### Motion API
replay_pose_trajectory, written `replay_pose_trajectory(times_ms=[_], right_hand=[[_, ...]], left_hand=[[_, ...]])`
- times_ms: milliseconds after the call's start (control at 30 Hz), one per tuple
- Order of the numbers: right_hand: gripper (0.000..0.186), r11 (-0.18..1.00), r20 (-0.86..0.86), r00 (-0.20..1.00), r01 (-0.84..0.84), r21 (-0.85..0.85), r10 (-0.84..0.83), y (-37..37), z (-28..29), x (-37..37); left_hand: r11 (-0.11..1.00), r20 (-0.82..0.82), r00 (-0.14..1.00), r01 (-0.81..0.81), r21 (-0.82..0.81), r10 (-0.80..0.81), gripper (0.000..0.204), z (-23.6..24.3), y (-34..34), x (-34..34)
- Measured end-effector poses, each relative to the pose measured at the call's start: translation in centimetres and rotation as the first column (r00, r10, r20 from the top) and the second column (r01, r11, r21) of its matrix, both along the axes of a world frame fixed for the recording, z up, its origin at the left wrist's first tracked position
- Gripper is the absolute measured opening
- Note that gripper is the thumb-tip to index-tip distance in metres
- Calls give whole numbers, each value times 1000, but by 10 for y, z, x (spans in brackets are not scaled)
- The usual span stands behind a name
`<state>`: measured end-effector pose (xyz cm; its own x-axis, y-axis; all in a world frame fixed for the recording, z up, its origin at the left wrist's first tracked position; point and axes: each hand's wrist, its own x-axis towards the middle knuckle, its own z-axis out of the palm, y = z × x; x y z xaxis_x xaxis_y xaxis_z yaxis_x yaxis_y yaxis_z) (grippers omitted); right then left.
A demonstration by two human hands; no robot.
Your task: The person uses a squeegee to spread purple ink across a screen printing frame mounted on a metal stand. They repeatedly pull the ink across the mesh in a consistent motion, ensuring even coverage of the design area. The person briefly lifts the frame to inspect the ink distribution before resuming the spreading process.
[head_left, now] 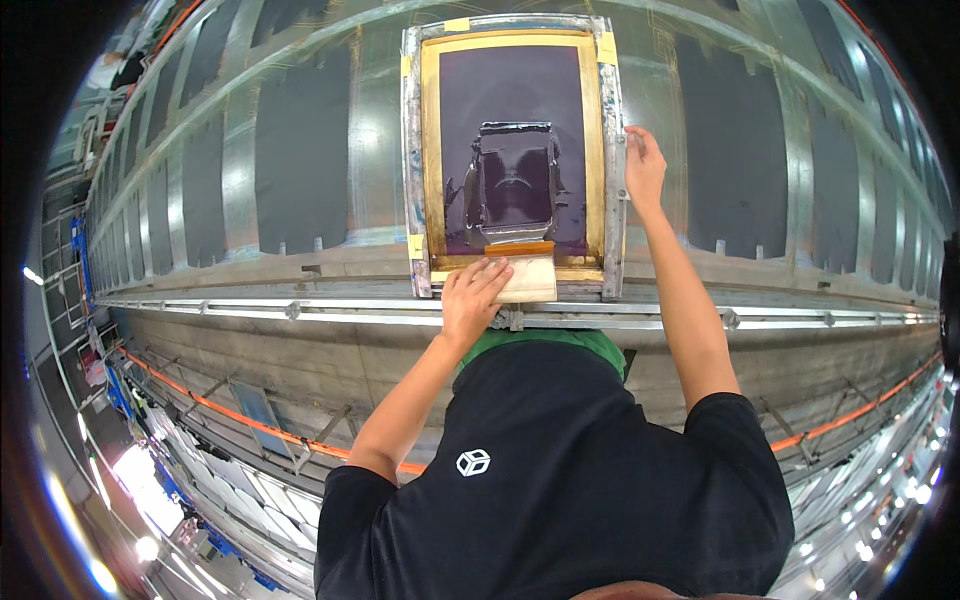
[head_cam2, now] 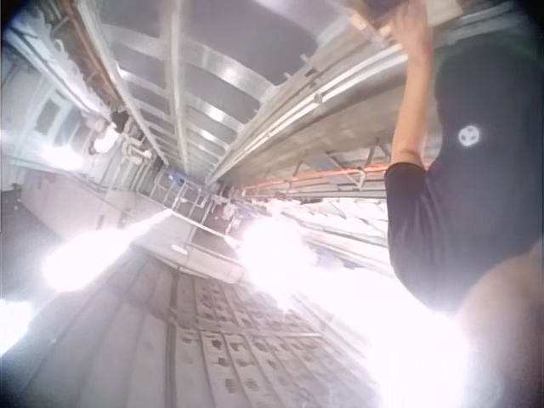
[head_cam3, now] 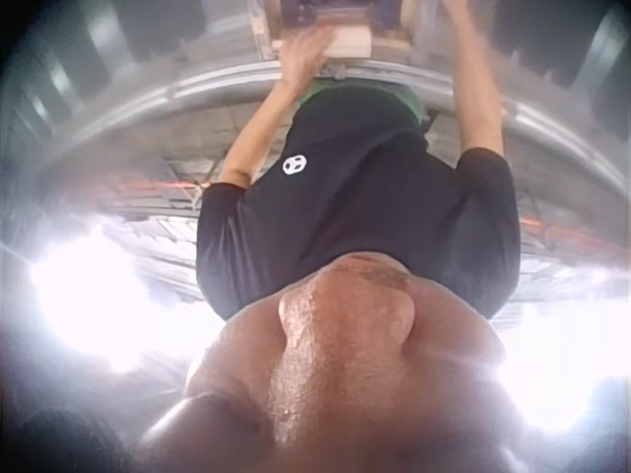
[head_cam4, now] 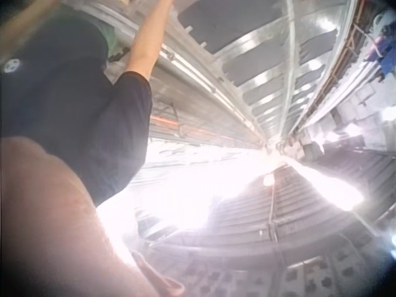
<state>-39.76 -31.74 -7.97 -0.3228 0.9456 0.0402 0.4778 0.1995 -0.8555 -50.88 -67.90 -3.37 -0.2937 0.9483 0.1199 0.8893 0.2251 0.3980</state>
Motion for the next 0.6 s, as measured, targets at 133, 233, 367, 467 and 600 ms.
replay_pose_trajectory(times_ms=[133,233,367,467,600], right_hand=[[23,999,67,997,-39,6,39,2,4,5],[32,978,287,953,-146,149,98,11,6,15],[54,720,550,804,-520,460,229,7,70,-9],[47,679,450,714,-682,271,537,-26,103,-57],[45,666,577,585,-740,93,569,-43,71,-73]], left_hand=[[999,-36,999,11,-51,-13,67,-8,5,-5],[998,-68,998,13,-58,-17,62,-8,41,-39],[996,146,987,-59,-61,68,46,16,120,-109],[998,186,981,-48,-33,54,31,28,166,-143],[1000,107,994,2,22,-4,38,12,168,-140]])
